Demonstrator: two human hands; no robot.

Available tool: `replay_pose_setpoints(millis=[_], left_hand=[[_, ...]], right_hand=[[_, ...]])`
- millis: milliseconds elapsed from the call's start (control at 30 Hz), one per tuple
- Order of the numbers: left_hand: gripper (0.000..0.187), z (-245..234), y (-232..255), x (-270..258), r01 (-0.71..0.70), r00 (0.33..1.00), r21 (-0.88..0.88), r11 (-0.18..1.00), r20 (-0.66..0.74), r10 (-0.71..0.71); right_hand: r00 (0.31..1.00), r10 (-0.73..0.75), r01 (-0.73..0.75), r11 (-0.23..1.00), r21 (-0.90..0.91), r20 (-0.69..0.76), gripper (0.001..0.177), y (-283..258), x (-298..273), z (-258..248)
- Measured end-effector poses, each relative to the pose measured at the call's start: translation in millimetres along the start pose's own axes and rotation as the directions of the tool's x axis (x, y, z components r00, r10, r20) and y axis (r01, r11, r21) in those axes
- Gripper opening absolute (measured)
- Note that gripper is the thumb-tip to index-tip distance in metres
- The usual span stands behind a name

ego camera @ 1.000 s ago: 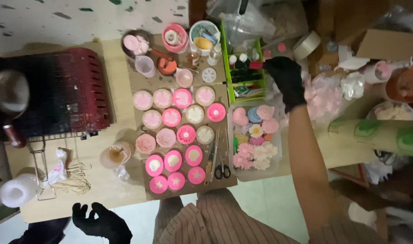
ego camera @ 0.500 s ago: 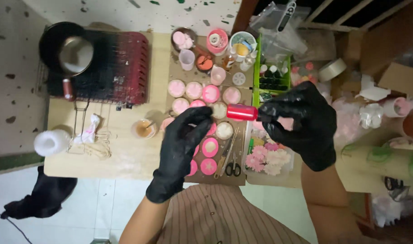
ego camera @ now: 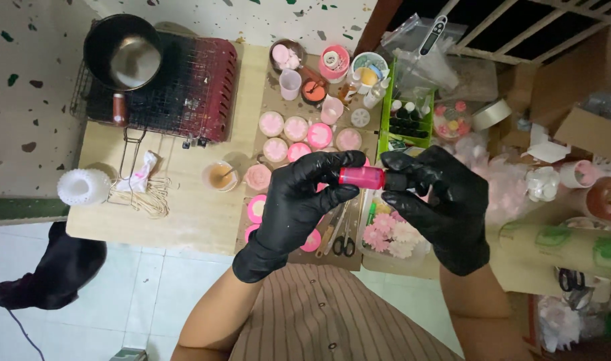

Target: Preparing and pouring molten wax into decorative flower-shaped molds.

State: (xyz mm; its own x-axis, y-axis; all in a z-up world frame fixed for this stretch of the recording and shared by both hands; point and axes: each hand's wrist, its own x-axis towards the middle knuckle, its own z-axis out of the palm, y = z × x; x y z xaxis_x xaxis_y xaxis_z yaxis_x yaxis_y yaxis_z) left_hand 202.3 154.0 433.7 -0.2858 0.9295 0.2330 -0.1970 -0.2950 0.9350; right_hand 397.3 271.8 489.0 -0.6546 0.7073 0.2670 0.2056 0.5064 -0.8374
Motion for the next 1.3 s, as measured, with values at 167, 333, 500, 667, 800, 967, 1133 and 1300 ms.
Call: replay_pose_setpoints(millis=[167, 333, 500, 667, 800, 967, 1133, 1300], left_hand=[[0.060, -1, 16, 3, -0.003, 0.998, 0.096, 0.995, -0.058, 0.009], [0.044, -23, -5, -4, -0.032, 0.950, -0.109, 0.993, -0.311, -0.004], [0.041, -31, -18, -10, 0.116, 0.863, 0.171, 0.978, -0.505, -0.014], [0.058, -45, -25, -12, 0.129, 0.949, -0.334, 0.934, -0.231, -0.214], [0.079, -53, -20, -5, 0.252, 0.955, -0.866, 0.431, 0.150, -0.257], [0.079, -41, -9, -11, 0.236, 0.962, -0.785, 0.573, 0.106, -0.252], [0.053, -18, 1, -23, 0.257, 0.952, -0.371, 0.893, -0.062, -0.299], [0.054, -4, 5, -32, 0.093, 0.986, -0.076, 0.993, -0.132, -0.103]], right_hand=[[0.988, 0.134, -0.111, 0.962, 0.249, -0.075, 0.038, -2, -3, 0], [0.985, 0.174, -0.156, 0.903, 0.400, -0.009, 0.029, 128, 7, 29], [0.978, 0.142, -0.168, 0.970, 0.173, 0.154, 0.024, 194, 19, 56], [0.927, 0.325, -0.375, 0.806, 0.458, 0.188, 0.027, 173, 4, 68], [0.914, 0.404, -0.313, 0.765, 0.563, -0.041, 0.031, 163, 5, 60], [0.957, 0.246, -0.106, 0.789, 0.606, -0.153, 0.043, 74, -4, 46], [0.957, 0.268, -0.068, 0.583, 0.810, -0.112, 0.049, 62, -17, 51], [0.973, 0.227, -0.151, 0.772, 0.617, -0.045, 0.053, 54, -23, 59]])
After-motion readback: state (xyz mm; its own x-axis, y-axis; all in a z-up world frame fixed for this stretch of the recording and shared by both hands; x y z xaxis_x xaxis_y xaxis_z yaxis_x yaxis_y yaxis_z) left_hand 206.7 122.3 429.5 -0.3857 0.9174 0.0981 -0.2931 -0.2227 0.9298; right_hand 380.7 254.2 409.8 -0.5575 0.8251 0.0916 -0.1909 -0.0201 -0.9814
